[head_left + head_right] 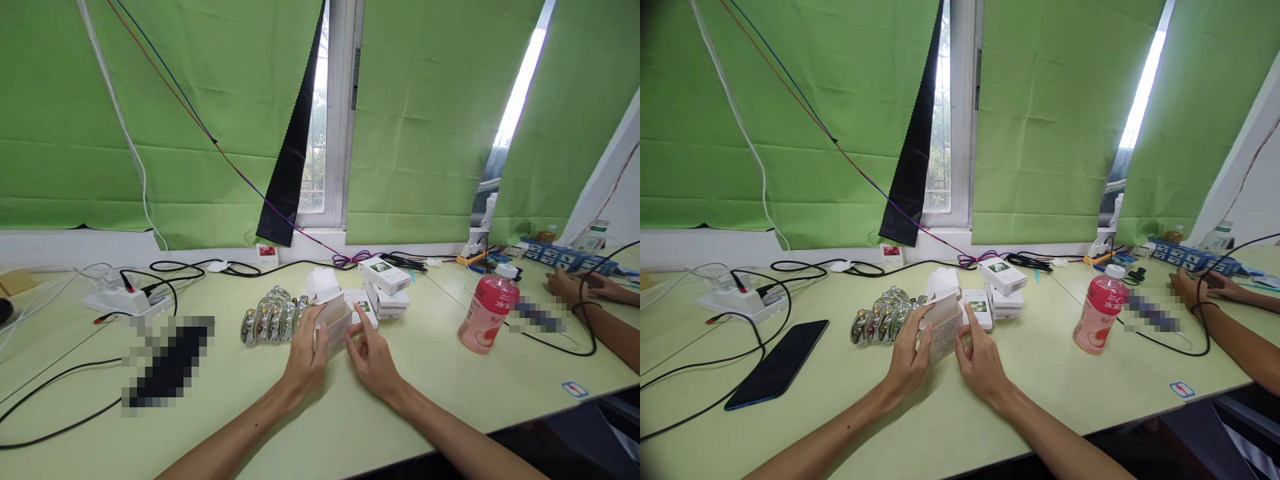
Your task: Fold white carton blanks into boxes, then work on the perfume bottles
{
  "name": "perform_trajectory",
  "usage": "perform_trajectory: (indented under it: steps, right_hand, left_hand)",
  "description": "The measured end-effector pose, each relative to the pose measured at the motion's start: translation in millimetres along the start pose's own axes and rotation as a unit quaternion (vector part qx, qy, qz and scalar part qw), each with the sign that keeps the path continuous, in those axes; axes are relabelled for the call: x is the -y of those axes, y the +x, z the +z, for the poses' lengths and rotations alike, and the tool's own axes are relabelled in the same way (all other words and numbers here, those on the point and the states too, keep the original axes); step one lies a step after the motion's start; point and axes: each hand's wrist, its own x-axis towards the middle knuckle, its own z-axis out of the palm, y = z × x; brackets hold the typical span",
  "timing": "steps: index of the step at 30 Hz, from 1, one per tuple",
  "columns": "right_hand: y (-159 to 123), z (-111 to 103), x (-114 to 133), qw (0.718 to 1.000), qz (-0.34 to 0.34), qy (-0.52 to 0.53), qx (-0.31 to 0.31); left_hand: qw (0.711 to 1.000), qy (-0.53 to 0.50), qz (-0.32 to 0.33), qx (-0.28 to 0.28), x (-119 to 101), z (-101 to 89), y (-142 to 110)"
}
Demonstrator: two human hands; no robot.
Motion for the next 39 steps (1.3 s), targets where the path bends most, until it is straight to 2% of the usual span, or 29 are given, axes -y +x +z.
perform_trajectory:
  steps: [11, 18, 39]
  right_hand:
    - [0, 0, 0, 1.0, 0.023, -0.006, -0.011]
    - [1, 1, -1, 1.0, 0.01, -0.013, -0.013]
    - [0, 1, -2, 1.0, 0.004, -0.02, -0.005]
  left_hand:
    - [0.993, -0.037, -0.108, 0.01, 7, 4.8, -2]
    - [0.992, -0.054, -0.112, 0.023, 10, 5.3, -2]
    - [0.997, 0.029, -0.066, -0.002, 21, 10.4, -3]
